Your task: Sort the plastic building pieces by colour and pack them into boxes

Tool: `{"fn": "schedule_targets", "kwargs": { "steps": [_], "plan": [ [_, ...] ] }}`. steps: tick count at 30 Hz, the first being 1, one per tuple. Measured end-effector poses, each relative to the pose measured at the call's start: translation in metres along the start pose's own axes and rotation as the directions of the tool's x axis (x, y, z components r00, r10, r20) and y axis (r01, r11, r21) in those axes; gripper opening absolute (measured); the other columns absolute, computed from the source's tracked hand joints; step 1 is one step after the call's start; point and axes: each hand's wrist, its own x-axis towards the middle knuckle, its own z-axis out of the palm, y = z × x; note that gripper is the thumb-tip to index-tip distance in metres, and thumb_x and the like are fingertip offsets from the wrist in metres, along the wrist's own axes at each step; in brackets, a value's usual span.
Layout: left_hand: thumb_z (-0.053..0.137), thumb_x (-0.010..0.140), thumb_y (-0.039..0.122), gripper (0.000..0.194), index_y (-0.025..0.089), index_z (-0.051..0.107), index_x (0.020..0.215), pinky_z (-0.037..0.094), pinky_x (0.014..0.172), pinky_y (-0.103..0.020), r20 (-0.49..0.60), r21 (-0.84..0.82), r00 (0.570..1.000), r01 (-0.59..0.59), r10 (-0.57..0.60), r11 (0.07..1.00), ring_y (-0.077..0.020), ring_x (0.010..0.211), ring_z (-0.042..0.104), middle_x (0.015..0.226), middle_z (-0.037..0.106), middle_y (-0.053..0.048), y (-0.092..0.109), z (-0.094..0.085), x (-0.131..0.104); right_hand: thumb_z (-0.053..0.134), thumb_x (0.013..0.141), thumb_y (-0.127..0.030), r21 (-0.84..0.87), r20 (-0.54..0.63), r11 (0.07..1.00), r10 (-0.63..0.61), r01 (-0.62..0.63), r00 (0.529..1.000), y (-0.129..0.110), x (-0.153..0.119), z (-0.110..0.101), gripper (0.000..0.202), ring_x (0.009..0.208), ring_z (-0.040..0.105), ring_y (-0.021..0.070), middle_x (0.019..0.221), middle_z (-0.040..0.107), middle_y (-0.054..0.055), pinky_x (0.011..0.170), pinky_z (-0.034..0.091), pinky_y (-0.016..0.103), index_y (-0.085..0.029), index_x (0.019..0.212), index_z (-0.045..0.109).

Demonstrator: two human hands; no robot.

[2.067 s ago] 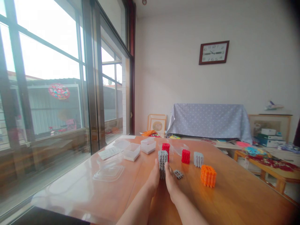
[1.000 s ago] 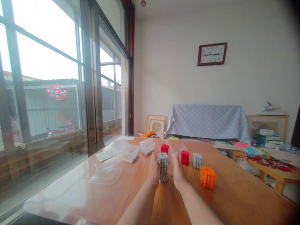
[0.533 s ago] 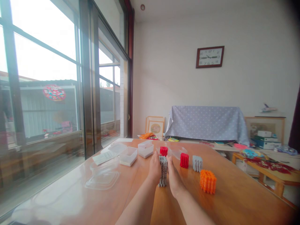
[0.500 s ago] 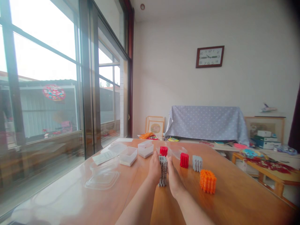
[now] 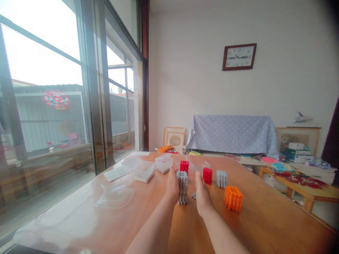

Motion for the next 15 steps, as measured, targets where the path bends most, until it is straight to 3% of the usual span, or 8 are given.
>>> {"fn": "schedule_targets", "kwargs": {
  "steps": [2, 7, 11, 15],
  "plan": [
    [0.028, 0.089, 0.083, 0.084, 0.012, 0.064, 0.118, 0.044, 0.104, -0.045, -0.037, -0.008, 0.999, 0.008, -0.008, 1.0, -0.032, 0.115, 0.064, 0.119, 0.072, -0.017, -0.004, -0.009, -0.001, 0.042, 0.093, -0.062, -0.163, -0.085, 0.987, -0.003, -0.011, 0.996, 0.011, 0.014, -0.022, 0.07, 0.142, 0.049, 0.0257, 0.153, 0.053, 0.008, 0.115, 0.042, 0.038, -0.02, 0.149, 0.052],
    [0.032, 0.087, 0.085, 0.084, 0.012, 0.066, 0.113, 0.044, 0.102, -0.048, -0.171, -0.004, 0.984, 0.041, -0.041, 0.999, -0.0329, 0.113, 0.065, 0.12, 0.071, -0.021, -0.017, -0.034, -0.009, 0.062, 0.079, -0.046, -0.405, -0.023, 0.914, 0.022, -0.029, 1.0, 0.041, 0.023, -0.061, 0.068, 0.127, 0.061, 0.0334, 0.137, 0.065, 0.019, 0.107, 0.045, 0.045, -0.014, 0.139, 0.06],
    [0.035, 0.082, 0.088, 0.089, 0.01, 0.067, 0.111, 0.046, 0.098, -0.049, -0.198, 0.008, 0.979, 0.054, -0.052, 0.998, -0.0343, 0.11, 0.067, 0.115, 0.072, -0.023, -0.029, -0.044, -0.017, 0.077, 0.065, -0.035, -0.592, 0.045, 0.805, 0.004, 0.023, 0.999, 0.055, 0.008, -0.063, 0.067, 0.121, 0.062, 0.0396, 0.124, 0.071, 0.019, 0.106, 0.04, 0.052, -0.018, 0.13, 0.068],
    [0.037, 0.079, 0.091, 0.091, 0.01, 0.067, 0.108, 0.048, 0.093, -0.048, -0.18, 0.036, 0.982, 0.058, -0.051, 0.998, -0.0344, 0.106, 0.068, 0.113, 0.072, -0.023, -0.034, -0.052, -0.018, 0.077, 0.066, -0.028, -0.69, 0.098, 0.718, -0.028, 0.089, 0.995, 0.053, 0.0, -0.06, 0.051, 0.118, 0.062, 0.0378, 0.113, 0.075, 0.014, 0.104, 0.039, 0.049, -0.025, 0.117, 0.074]
  ]
}}
